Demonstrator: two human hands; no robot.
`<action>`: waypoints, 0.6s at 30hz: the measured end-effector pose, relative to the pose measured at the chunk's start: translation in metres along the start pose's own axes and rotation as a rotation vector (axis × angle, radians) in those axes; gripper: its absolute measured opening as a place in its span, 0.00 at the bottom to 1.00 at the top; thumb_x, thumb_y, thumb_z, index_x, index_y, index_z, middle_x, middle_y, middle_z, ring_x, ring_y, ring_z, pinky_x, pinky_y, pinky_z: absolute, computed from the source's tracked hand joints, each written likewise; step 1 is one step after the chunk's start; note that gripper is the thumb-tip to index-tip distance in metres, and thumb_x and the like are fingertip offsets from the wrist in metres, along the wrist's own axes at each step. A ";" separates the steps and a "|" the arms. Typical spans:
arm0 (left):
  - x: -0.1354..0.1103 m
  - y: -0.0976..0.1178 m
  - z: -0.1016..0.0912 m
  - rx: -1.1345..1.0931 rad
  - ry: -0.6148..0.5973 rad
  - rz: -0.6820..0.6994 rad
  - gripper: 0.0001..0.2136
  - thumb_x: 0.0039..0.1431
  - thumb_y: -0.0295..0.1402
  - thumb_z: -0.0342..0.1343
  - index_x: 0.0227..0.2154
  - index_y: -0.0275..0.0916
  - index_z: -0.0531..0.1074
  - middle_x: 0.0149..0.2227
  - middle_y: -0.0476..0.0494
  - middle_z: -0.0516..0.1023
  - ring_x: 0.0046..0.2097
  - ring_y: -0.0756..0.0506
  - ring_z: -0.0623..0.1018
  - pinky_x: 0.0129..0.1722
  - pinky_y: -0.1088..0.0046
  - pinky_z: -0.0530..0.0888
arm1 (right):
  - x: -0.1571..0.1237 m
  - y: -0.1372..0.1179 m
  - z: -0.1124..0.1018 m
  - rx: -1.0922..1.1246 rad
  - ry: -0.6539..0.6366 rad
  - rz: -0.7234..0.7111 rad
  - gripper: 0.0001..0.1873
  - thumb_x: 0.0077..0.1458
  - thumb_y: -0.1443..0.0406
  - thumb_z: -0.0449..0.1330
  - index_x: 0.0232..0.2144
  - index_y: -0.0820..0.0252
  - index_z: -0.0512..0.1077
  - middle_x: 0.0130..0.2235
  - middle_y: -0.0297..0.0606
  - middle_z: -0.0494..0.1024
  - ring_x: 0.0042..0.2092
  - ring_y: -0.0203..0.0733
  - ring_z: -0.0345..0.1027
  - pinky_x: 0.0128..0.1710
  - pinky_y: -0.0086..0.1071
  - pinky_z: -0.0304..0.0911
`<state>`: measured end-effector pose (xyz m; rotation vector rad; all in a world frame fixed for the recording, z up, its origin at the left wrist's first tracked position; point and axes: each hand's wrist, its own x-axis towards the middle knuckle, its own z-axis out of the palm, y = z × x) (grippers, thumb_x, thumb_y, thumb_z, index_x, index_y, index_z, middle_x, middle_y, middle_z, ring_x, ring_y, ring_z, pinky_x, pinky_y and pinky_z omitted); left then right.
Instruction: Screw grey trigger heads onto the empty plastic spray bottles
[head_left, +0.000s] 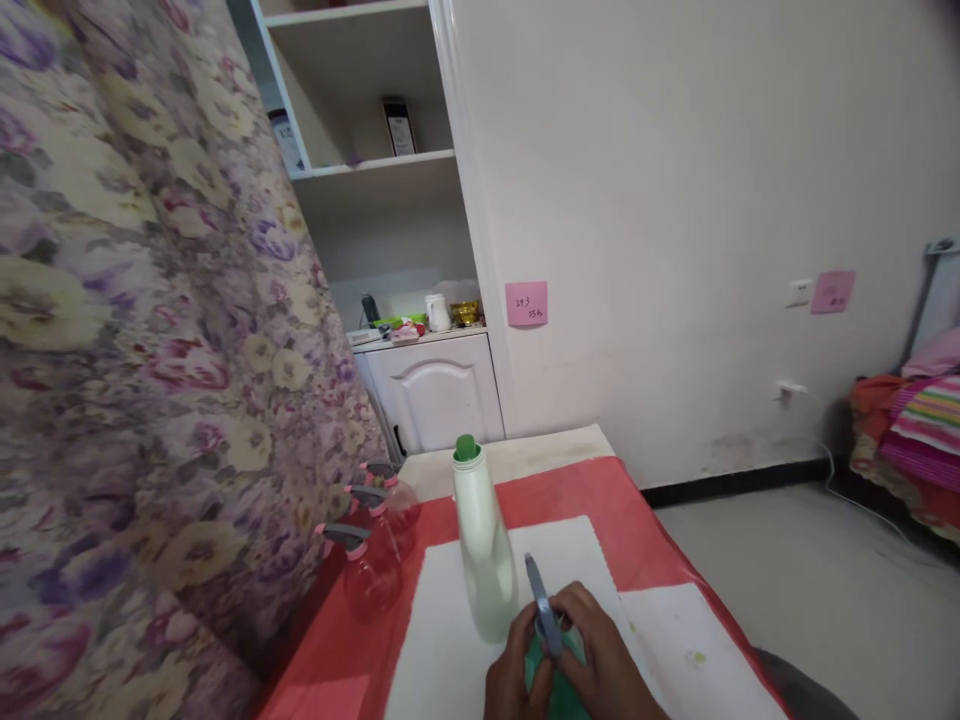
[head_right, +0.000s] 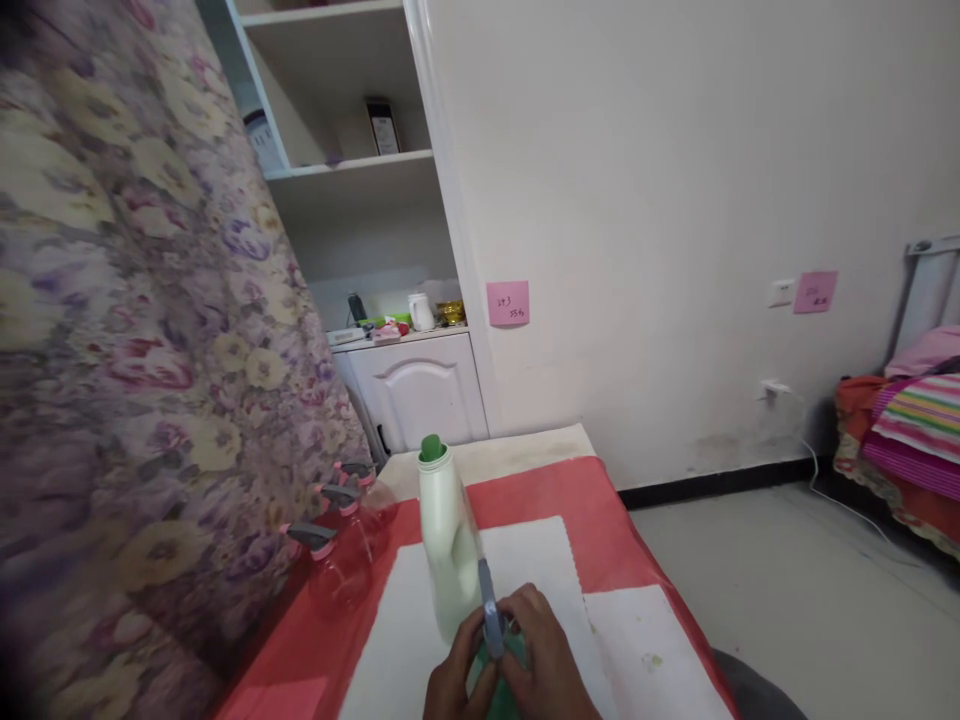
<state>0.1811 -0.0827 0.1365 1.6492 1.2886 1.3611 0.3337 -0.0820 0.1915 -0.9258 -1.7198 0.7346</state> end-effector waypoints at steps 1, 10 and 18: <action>0.001 -0.002 -0.002 0.004 -0.015 0.013 0.20 0.55 0.36 0.56 0.52 0.45 0.71 0.50 0.43 0.82 0.52 0.40 0.80 0.53 0.66 0.76 | 0.000 0.001 0.001 0.003 0.007 0.014 0.08 0.53 0.71 0.56 0.36 0.57 0.70 0.35 0.36 0.69 0.39 0.43 0.66 0.40 0.34 0.64; 0.007 0.037 -0.019 -0.276 -0.107 -0.101 0.19 0.61 0.45 0.53 0.50 0.41 0.73 0.52 0.38 0.80 0.54 0.39 0.78 0.55 0.63 0.74 | 0.000 0.008 0.006 -0.033 0.050 0.083 0.10 0.46 0.73 0.57 0.32 0.58 0.71 0.32 0.34 0.69 0.36 0.43 0.67 0.38 0.33 0.64; 0.020 0.076 0.001 -0.281 0.010 -0.214 0.20 0.47 0.52 0.63 0.32 0.38 0.75 0.34 0.42 0.82 0.38 0.40 0.81 0.41 0.65 0.76 | -0.004 0.020 0.011 -0.037 0.079 0.074 0.06 0.49 0.70 0.58 0.32 0.57 0.70 0.31 0.34 0.70 0.35 0.43 0.68 0.37 0.33 0.66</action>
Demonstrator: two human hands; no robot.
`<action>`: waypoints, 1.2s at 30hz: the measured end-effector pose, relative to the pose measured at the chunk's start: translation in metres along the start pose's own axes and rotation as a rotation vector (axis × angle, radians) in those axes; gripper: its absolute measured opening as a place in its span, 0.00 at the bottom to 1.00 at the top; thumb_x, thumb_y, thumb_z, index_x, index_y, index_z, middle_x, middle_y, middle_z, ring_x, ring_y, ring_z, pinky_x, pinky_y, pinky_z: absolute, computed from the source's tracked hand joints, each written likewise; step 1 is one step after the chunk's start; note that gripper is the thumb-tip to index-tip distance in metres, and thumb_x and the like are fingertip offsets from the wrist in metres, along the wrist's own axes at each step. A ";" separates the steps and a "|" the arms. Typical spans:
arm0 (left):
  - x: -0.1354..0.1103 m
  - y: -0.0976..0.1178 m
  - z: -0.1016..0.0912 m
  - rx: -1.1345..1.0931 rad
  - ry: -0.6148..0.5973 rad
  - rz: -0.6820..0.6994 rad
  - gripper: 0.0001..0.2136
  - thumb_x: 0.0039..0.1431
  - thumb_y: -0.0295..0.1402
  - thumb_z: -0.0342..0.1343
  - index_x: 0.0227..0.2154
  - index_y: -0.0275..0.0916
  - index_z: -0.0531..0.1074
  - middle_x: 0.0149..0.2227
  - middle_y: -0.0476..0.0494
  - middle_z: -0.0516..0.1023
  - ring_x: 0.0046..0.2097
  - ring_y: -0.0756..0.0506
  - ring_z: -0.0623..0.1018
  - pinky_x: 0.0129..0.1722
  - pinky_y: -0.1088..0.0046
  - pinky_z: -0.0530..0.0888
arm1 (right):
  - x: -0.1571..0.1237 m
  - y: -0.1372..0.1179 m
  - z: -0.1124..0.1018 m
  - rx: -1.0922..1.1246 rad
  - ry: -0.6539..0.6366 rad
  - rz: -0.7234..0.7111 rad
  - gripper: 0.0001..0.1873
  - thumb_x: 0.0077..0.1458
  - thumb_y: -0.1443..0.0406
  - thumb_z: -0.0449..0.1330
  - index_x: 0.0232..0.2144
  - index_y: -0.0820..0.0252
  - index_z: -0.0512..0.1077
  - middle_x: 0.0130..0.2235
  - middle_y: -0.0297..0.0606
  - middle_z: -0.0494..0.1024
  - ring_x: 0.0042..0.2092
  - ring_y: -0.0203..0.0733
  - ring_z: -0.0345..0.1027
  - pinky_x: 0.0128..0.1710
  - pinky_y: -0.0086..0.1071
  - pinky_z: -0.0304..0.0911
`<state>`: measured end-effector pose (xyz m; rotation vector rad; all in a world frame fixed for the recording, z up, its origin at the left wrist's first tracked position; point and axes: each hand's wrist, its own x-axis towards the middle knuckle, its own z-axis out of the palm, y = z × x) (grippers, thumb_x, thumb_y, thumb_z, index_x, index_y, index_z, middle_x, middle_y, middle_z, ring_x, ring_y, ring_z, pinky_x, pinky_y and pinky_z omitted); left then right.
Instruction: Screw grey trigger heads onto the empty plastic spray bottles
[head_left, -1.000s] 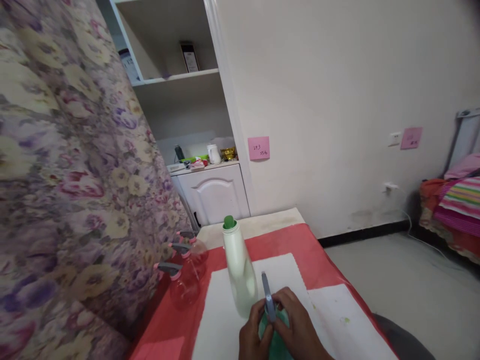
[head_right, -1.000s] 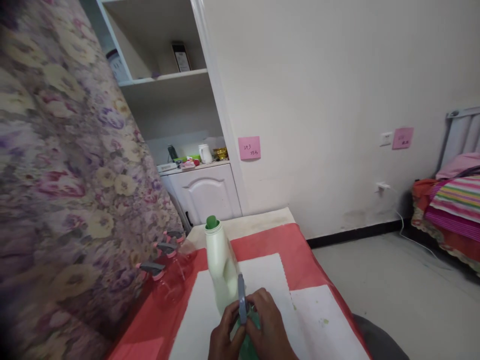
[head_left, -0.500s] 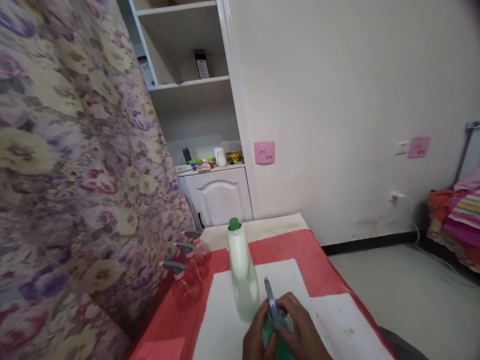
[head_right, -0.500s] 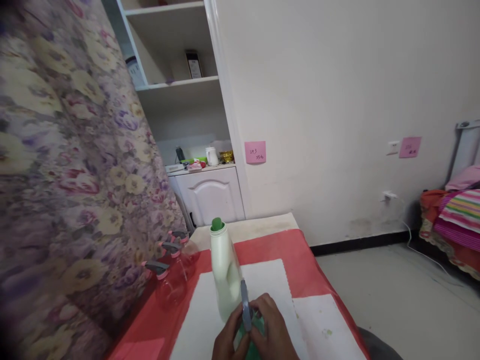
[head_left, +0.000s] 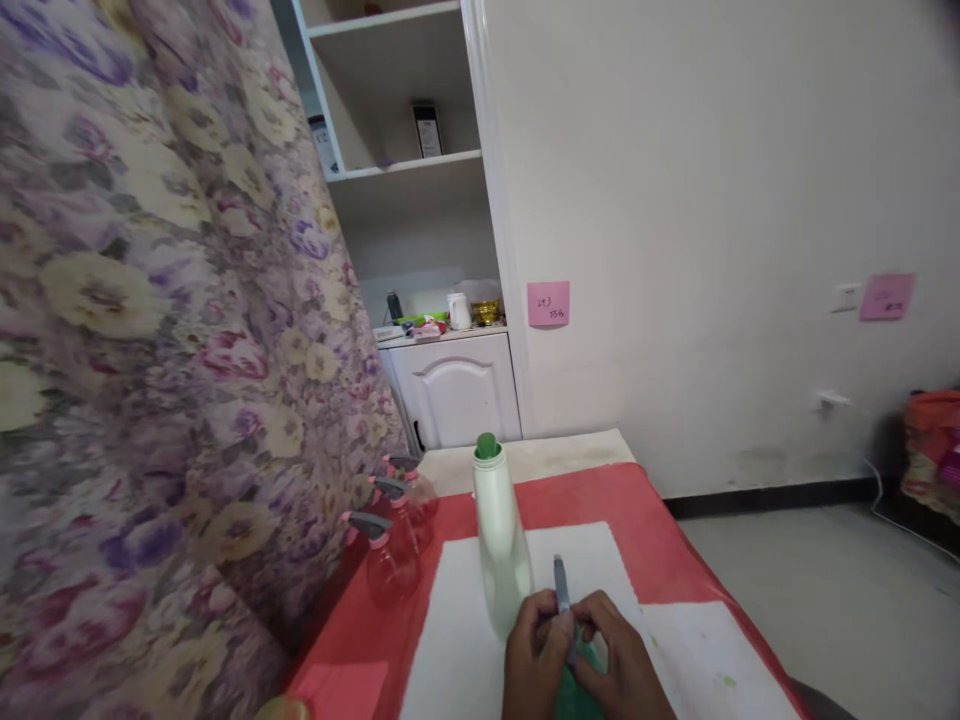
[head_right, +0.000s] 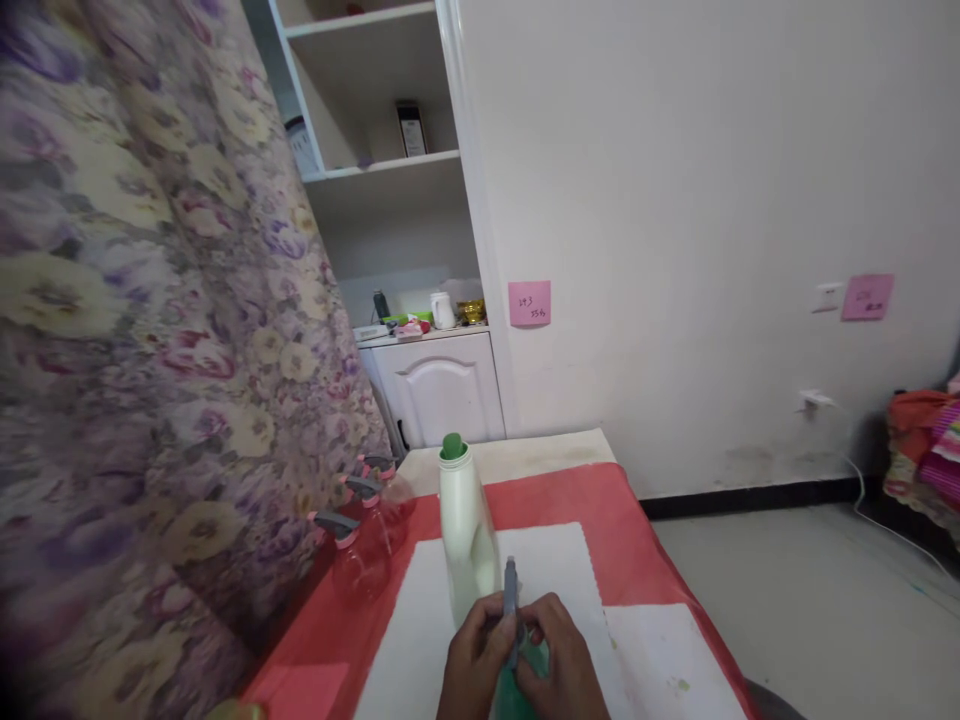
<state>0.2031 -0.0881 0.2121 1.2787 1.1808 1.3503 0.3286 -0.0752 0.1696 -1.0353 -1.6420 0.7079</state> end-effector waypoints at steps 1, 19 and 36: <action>0.001 0.001 0.001 -0.021 0.010 -0.008 0.21 0.46 0.53 0.63 0.30 0.38 0.74 0.31 0.44 0.80 0.36 0.41 0.80 0.39 0.66 0.76 | 0.000 0.001 0.000 0.001 0.000 0.001 0.05 0.49 0.69 0.59 0.32 0.56 0.70 0.31 0.34 0.71 0.35 0.43 0.69 0.37 0.33 0.66; 0.006 -0.034 0.001 0.049 0.138 0.126 0.21 0.49 0.56 0.60 0.24 0.40 0.71 0.42 0.40 0.75 0.43 0.39 0.77 0.48 0.62 0.74 | 0.000 0.016 0.007 0.051 -0.001 0.039 0.04 0.52 0.63 0.60 0.30 0.54 0.67 0.33 0.35 0.73 0.38 0.46 0.69 0.41 0.35 0.66; 0.007 -0.032 0.000 -0.010 0.115 0.102 0.22 0.46 0.57 0.61 0.23 0.41 0.70 0.42 0.41 0.75 0.41 0.40 0.77 0.43 0.64 0.76 | -0.001 0.026 0.022 0.175 0.125 0.029 0.11 0.52 0.55 0.60 0.31 0.54 0.71 0.34 0.37 0.75 0.37 0.46 0.74 0.39 0.34 0.70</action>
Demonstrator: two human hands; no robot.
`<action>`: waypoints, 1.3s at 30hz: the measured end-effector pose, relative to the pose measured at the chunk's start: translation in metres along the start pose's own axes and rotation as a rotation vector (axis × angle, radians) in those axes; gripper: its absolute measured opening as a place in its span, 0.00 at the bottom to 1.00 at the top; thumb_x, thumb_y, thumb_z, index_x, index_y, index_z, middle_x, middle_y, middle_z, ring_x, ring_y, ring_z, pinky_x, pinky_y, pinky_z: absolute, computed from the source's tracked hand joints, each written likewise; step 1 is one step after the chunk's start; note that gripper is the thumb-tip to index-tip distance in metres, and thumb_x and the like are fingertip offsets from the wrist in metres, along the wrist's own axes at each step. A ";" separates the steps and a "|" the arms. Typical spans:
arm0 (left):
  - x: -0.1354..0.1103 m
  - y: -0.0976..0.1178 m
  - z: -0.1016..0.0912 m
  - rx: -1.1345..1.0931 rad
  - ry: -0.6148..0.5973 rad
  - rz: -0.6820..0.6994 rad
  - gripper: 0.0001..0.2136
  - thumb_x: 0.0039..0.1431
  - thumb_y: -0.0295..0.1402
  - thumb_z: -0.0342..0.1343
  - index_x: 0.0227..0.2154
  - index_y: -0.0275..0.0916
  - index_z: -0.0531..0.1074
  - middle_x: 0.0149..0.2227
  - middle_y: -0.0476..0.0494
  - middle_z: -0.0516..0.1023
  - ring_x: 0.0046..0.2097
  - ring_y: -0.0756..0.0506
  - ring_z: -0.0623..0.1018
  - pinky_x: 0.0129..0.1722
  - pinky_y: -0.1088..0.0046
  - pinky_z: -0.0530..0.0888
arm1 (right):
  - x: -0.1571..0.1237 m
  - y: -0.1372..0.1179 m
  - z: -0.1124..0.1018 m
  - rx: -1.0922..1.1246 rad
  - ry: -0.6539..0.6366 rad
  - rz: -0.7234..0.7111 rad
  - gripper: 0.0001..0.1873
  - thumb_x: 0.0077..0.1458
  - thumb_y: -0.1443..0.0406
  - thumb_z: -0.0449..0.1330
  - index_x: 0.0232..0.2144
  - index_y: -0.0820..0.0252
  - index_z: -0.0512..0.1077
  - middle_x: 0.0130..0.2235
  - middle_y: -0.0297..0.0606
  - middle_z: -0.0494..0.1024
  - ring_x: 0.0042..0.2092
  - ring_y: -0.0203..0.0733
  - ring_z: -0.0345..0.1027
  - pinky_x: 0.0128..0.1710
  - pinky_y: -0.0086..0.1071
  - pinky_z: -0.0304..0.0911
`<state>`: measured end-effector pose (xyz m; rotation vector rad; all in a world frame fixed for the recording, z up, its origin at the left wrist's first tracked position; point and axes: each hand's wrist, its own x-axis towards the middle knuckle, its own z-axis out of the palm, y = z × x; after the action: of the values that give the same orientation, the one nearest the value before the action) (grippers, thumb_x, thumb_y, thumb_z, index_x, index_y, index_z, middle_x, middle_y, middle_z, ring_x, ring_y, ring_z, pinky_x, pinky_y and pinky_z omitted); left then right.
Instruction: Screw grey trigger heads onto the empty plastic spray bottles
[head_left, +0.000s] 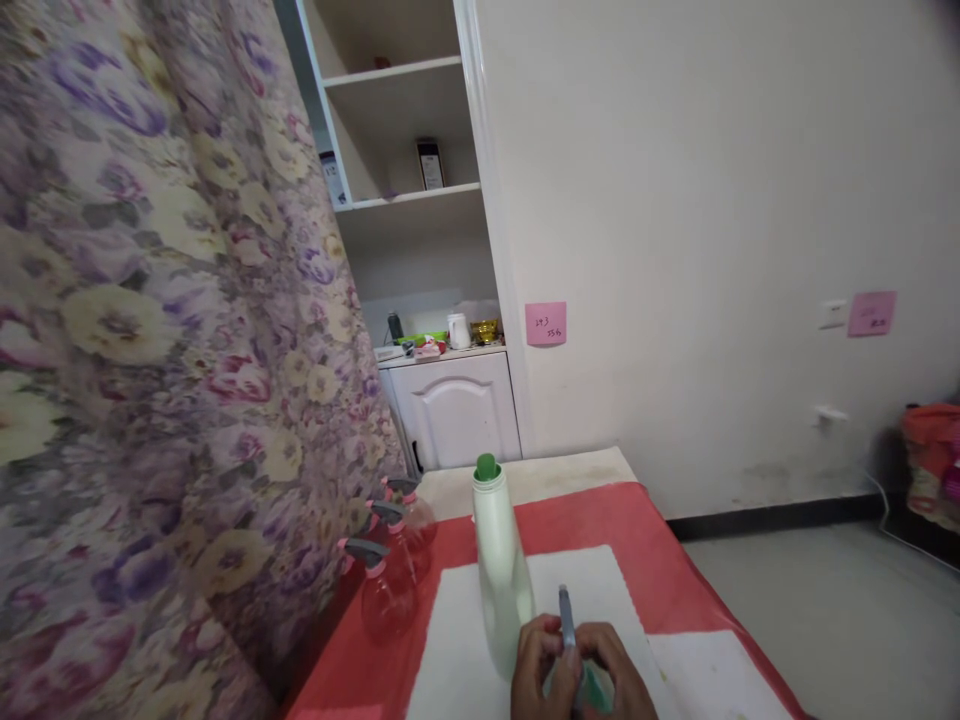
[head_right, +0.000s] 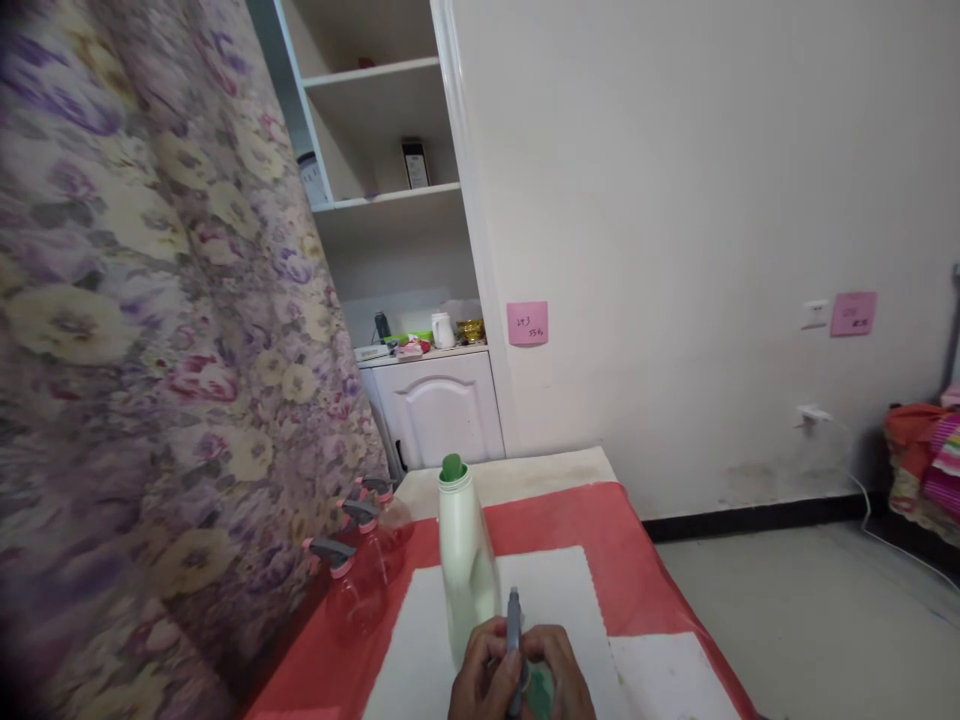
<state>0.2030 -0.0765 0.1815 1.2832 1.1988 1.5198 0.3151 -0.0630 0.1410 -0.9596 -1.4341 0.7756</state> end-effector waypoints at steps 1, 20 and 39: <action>0.000 0.000 0.000 -0.001 0.001 -0.003 0.22 0.46 0.57 0.61 0.23 0.41 0.70 0.42 0.41 0.75 0.41 0.40 0.77 0.43 0.64 0.76 | 0.000 -0.001 -0.002 0.012 -0.046 -0.016 0.12 0.52 0.54 0.59 0.34 0.54 0.72 0.36 0.39 0.76 0.39 0.47 0.74 0.41 0.35 0.70; 0.000 -0.004 0.001 0.040 0.024 0.030 0.22 0.46 0.57 0.60 0.23 0.41 0.70 0.43 0.40 0.76 0.44 0.39 0.77 0.44 0.64 0.75 | -0.002 0.004 -0.007 0.098 -0.015 -0.028 0.08 0.50 0.59 0.64 0.33 0.54 0.76 0.39 0.41 0.79 0.43 0.49 0.76 0.45 0.35 0.71; -0.001 0.009 0.001 0.052 0.004 0.025 0.22 0.46 0.57 0.60 0.23 0.40 0.70 0.41 0.40 0.76 0.42 0.40 0.77 0.43 0.66 0.76 | -0.002 0.000 -0.011 0.094 -0.144 -0.099 0.17 0.55 0.54 0.61 0.45 0.52 0.76 0.47 0.44 0.79 0.50 0.50 0.74 0.51 0.37 0.69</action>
<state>0.2046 -0.0794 0.1904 1.3341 1.2365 1.5188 0.3264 -0.0652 0.1409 -0.7675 -1.5434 0.8444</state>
